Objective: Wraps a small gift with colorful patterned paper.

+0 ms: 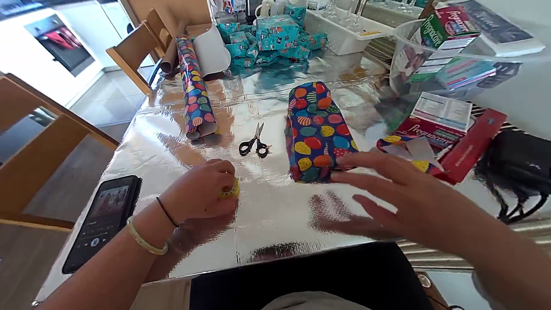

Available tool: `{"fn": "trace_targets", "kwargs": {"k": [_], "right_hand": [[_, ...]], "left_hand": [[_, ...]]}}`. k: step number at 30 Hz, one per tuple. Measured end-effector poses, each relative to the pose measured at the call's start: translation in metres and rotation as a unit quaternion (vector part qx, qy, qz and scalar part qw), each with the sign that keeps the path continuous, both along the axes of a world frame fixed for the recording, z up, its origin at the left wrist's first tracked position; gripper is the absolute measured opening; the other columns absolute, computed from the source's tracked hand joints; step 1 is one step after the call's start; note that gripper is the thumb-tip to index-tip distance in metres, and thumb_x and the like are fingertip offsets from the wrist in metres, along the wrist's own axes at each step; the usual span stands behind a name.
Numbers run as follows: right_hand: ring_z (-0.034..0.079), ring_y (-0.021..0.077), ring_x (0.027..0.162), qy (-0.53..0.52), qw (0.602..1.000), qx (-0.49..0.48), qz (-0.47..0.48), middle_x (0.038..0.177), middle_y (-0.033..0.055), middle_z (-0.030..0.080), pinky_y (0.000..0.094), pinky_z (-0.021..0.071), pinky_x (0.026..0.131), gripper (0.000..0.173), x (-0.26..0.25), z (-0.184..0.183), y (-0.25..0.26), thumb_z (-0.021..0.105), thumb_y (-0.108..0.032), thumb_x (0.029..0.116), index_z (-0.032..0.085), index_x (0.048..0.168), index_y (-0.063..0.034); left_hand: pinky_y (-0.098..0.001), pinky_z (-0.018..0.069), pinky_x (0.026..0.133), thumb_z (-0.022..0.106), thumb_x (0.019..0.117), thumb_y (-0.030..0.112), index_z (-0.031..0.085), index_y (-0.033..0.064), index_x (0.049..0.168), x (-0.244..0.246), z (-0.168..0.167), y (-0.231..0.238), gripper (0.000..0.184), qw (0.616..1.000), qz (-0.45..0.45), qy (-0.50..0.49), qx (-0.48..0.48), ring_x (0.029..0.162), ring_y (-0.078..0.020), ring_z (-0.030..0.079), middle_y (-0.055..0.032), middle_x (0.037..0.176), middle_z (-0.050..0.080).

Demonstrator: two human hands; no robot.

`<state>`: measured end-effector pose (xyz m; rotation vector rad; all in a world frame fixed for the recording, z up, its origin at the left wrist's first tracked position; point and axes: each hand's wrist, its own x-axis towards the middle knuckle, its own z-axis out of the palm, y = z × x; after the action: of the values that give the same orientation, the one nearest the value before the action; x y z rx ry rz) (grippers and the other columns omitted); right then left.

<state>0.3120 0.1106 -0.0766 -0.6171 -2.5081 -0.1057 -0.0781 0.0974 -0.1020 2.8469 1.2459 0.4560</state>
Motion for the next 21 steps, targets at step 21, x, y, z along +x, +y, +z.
{"fn": "trace_targets", "kwargs": {"k": [21], "right_hand": [[0.065, 0.0271, 0.102, -0.010, 0.874, -0.486, 0.025, 0.107, 0.0137, 0.067, 0.0488, 0.0533, 0.087, 0.021, -0.213, -0.017, -0.001, 0.073, -0.024, 0.0956, 0.077, 0.106, -0.0071]], "left_hand": [[-0.0330, 0.0618, 0.076, 0.075, 0.0878, 0.011, 0.062, 0.0024, 0.078, -0.009, 0.006, -0.055, 0.018, 0.871, 0.289, -0.397, 0.007, 0.094, -0.0142, 0.070, -0.0102, 0.113, 0.068]]}}
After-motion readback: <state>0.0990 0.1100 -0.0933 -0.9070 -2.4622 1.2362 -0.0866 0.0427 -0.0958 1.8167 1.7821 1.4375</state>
